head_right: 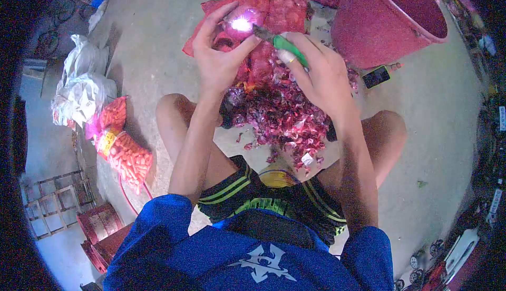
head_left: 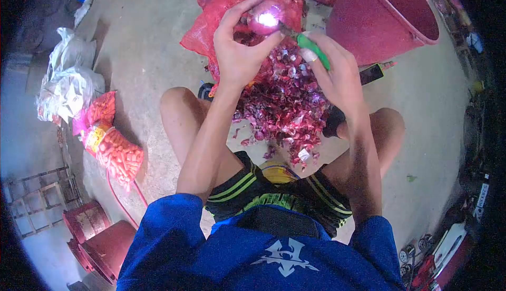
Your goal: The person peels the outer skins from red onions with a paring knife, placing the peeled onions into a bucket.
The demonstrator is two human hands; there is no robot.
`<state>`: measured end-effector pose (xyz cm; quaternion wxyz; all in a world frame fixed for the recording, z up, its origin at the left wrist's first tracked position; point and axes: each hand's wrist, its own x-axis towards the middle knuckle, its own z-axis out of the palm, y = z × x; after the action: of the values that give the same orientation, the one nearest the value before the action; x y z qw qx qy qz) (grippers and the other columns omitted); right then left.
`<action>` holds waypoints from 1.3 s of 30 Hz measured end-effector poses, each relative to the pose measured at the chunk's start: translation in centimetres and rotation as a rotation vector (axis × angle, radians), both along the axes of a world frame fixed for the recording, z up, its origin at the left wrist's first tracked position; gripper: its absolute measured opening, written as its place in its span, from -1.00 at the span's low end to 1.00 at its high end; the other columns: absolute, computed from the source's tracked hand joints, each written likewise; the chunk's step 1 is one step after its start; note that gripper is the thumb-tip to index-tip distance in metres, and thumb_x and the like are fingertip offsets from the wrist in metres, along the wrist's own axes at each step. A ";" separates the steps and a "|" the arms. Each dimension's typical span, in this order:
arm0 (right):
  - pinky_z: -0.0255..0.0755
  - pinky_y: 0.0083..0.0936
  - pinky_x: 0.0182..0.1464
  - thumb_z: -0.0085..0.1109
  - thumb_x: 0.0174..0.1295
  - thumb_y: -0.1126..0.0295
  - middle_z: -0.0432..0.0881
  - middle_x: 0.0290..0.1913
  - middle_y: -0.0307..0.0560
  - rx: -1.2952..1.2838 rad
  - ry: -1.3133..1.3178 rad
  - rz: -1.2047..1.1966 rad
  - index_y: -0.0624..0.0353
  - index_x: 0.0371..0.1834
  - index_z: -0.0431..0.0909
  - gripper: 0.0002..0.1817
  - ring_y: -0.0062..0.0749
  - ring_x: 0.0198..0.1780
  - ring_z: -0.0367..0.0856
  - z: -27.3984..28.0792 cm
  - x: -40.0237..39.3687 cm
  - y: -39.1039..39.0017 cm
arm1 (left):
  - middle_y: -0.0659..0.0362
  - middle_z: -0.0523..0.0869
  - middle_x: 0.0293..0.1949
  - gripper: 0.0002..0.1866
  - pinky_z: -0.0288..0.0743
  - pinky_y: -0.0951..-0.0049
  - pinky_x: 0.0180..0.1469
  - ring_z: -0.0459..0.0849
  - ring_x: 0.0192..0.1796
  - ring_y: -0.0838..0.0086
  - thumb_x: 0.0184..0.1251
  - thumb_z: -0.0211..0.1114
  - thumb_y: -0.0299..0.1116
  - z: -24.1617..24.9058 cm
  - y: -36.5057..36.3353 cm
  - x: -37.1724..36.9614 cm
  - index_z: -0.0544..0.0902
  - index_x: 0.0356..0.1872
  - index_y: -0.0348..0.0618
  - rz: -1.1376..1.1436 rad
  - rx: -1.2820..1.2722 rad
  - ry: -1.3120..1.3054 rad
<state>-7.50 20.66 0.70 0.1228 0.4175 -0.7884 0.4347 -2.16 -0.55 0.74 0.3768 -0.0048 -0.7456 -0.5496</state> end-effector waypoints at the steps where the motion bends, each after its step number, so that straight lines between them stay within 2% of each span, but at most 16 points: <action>1: 0.61 -0.12 -0.06 0.31 0.38 0.40 0.73 -0.01 0.20 -0.015 0.032 -0.003 0.17 0.22 0.60 -0.64 0.20 -0.04 0.74 -0.1 0.0 -0.1 | 0.12 0.76 0.11 -0.32 0.60 0.38 0.23 0.73 0.14 0.40 -0.05 0.66 -0.47 -0.2 -0.1 0.0 0.70 0.23 -0.21 0.029 -0.055 -0.009; 8: 0.61 -0.10 -0.05 0.31 0.38 0.40 0.74 -0.01 0.19 0.015 -0.008 -0.033 0.19 0.22 0.59 -0.64 0.23 -0.04 0.72 0.2 0.6 -0.6 | 0.12 0.77 0.15 -0.32 0.62 0.41 0.23 0.74 0.14 0.46 0.02 0.67 -0.50 -0.5 -0.2 -0.2 0.67 0.28 -0.23 0.052 -0.158 0.027; 11: 0.62 -0.16 -0.07 0.24 0.46 0.39 0.76 -0.09 0.13 0.015 -0.046 -0.110 0.23 0.19 0.59 -0.69 0.09 -0.05 0.79 0.1 0.9 -1.1 | 0.11 0.77 0.15 -0.31 0.62 0.40 0.25 0.74 0.14 0.46 0.03 0.69 -0.48 -0.2 0.1 -0.1 0.67 0.28 -0.25 0.036 -0.107 -0.036; 13: 0.60 -0.19 -0.06 0.13 0.54 0.37 0.76 -0.17 0.05 -0.008 -0.641 0.014 0.26 0.24 0.56 -0.69 -0.15 -0.05 0.81 -0.4 0.6 -1.1 | 0.10 0.77 0.10 -0.34 0.64 0.36 0.21 0.76 0.10 0.41 -0.01 0.71 -0.41 -0.6 -0.1 -0.7 0.72 0.22 -0.19 0.032 -0.071 -0.024; 14: 0.60 -0.19 -0.06 0.13 0.54 0.37 0.76 -0.17 0.05 -0.007 -0.641 0.015 0.26 0.24 0.56 -0.69 -0.15 -0.05 0.81 -0.2 0.2 -0.7 | 0.10 0.77 0.10 -0.34 0.64 0.36 0.21 0.76 0.10 0.41 -0.01 0.71 -0.41 -0.9 -0.1 -0.6 0.72 0.22 -0.19 0.033 -0.070 -0.025; 16: 0.60 -0.21 0.01 0.06 0.59 0.34 0.75 -0.17 0.03 -0.005 -1.178 0.109 0.28 0.31 0.50 -0.65 -0.30 -0.01 0.78 0.9 -0.4 0.0 | 0.12 0.74 0.12 -0.34 0.70 0.35 0.18 0.75 0.12 0.42 -0.01 0.70 -0.44 -0.6 0.2 -0.3 0.72 0.24 -0.18 -0.048 0.126 -0.109; 17: 0.60 -0.21 0.01 0.06 0.59 0.34 0.75 -0.17 0.03 -0.006 -1.176 0.108 0.28 0.31 0.50 -0.65 -0.30 -0.01 0.78 0.8 -0.3 -0.1 | 0.12 0.74 0.12 -0.34 0.70 0.35 0.18 0.75 0.12 0.42 -0.01 0.70 -0.44 -0.5 0.2 -0.2 0.72 0.24 -0.18 -0.050 0.126 -0.108; 19: 0.61 -0.22 0.05 0.09 0.57 0.35 0.76 -0.08 0.15 -0.119 -0.503 0.122 0.17 0.49 0.40 -0.53 -0.21 -0.07 0.78 0.5 0.1 -0.3 | 0.15 0.73 0.12 -0.32 0.72 0.34 0.18 0.75 0.14 0.43 0.00 0.70 -0.45 -0.4 0.2 -0.2 0.71 0.27 -0.17 -0.087 0.111 -0.104; 22: 0.61 -0.25 0.09 0.13 0.54 0.37 0.75 0.03 0.25 0.011 -0.340 0.058 0.07 0.55 0.41 -0.47 -0.13 -0.02 0.80 1.0 0.1 -0.1 | 0.16 0.73 0.09 -0.31 0.71 0.37 0.18 0.75 0.15 0.44 0.03 0.70 -0.44 0.2 0.2 0.2 0.70 0.29 -0.16 -0.121 -0.014 -0.130; 26: 0.60 -0.22 0.11 0.18 0.52 0.37 0.73 0.11 0.32 -0.035 -0.262 0.125 -0.01 0.54 0.48 -0.48 -0.07 0.07 0.80 0.2 -0.5 -0.4 | 0.13 0.73 0.15 -0.30 0.70 0.36 0.20 0.74 0.17 0.43 0.04 0.71 -0.43 0.2 0.6 0.4 0.69 0.29 -0.20 -0.197 0.062 -0.136; 29: 0.56 -0.26 0.22 0.16 0.55 0.35 0.73 0.19 0.25 -0.026 -0.336 -0.005 0.10 0.46 0.56 -0.56 -0.13 0.22 0.75 -0.3 -1.1 -0.4 | 0.09 0.70 0.24 -0.32 0.66 0.35 0.26 0.74 0.19 0.41 0.09 0.69 -0.45 0.5 0.4 0.6 0.66 0.31 -0.27 -0.250 0.070 -0.158; 31: 0.38 -0.63 -0.20 0.01 0.65 0.39 0.57 -0.24 -0.32 -0.208 -0.394 0.039 0.15 0.57 0.45 -0.53 -0.66 -0.30 0.39 -0.7 -1.9 -0.6 | 0.04 0.70 0.27 -0.27 0.62 0.32 0.32 0.74 0.20 0.38 0.13 0.65 -0.50 1.1 0.5 0.8 0.59 0.38 -0.31 -0.360 0.190 -0.162; 32: 0.24 -0.70 -0.27 -0.03 0.68 0.37 0.46 -0.26 -0.43 -0.212 -0.414 0.045 0.20 0.56 0.45 -0.54 -0.73 -0.32 0.31 -0.9 -1.8 -0.4 | 0.04 0.70 0.27 -0.27 0.62 0.32 0.32 0.74 0.20 0.38 0.13 0.65 -0.50 1.0 0.6 0.7 0.59 0.38 -0.31 -0.361 0.188 -0.159; 34: 0.25 -0.70 -0.27 -0.03 0.67 0.38 0.48 -0.25 -0.42 -0.222 -0.419 0.041 0.20 0.56 0.45 -0.54 -0.73 -0.32 0.32 -0.9 -1.4 -0.5 | 0.03 0.70 0.26 -0.25 0.61 0.30 0.33 0.73 0.22 0.36 0.19 0.59 -0.54 0.4 0.8 0.5 0.50 0.45 -0.31 -0.515 0.578 -0.148; 37: 0.26 -0.72 -0.27 -0.03 0.67 0.39 0.51 -0.24 -0.40 -0.241 -0.403 0.066 0.19 0.56 0.45 -0.54 -0.75 -0.31 0.34 -0.9 -0.9 -0.7 | 0.03 0.69 0.27 -0.23 0.64 0.27 0.31 0.71 0.24 0.36 0.23 0.58 -0.52 -0.2 1.1 0.2 0.45 0.49 -0.30 -0.632 0.886 -0.133; 39: 0.26 -0.72 -0.27 -0.03 0.67 0.39 0.53 -0.24 -0.40 -0.248 -0.379 0.081 0.18 0.56 0.46 -0.54 -0.76 -0.32 0.34 -0.7 -0.8 -0.7 | 0.04 0.68 0.28 -0.24 0.65 0.28 0.29 0.71 0.24 0.36 0.27 0.56 -0.48 -0.8 1.8 -0.3 0.45 0.49 -0.29 -0.570 0.798 -0.178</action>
<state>-8.27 20.00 -0.04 0.0053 0.3413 -0.7205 0.6036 -2.49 1.22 -0.10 0.1191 -0.0167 -0.4754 -0.8715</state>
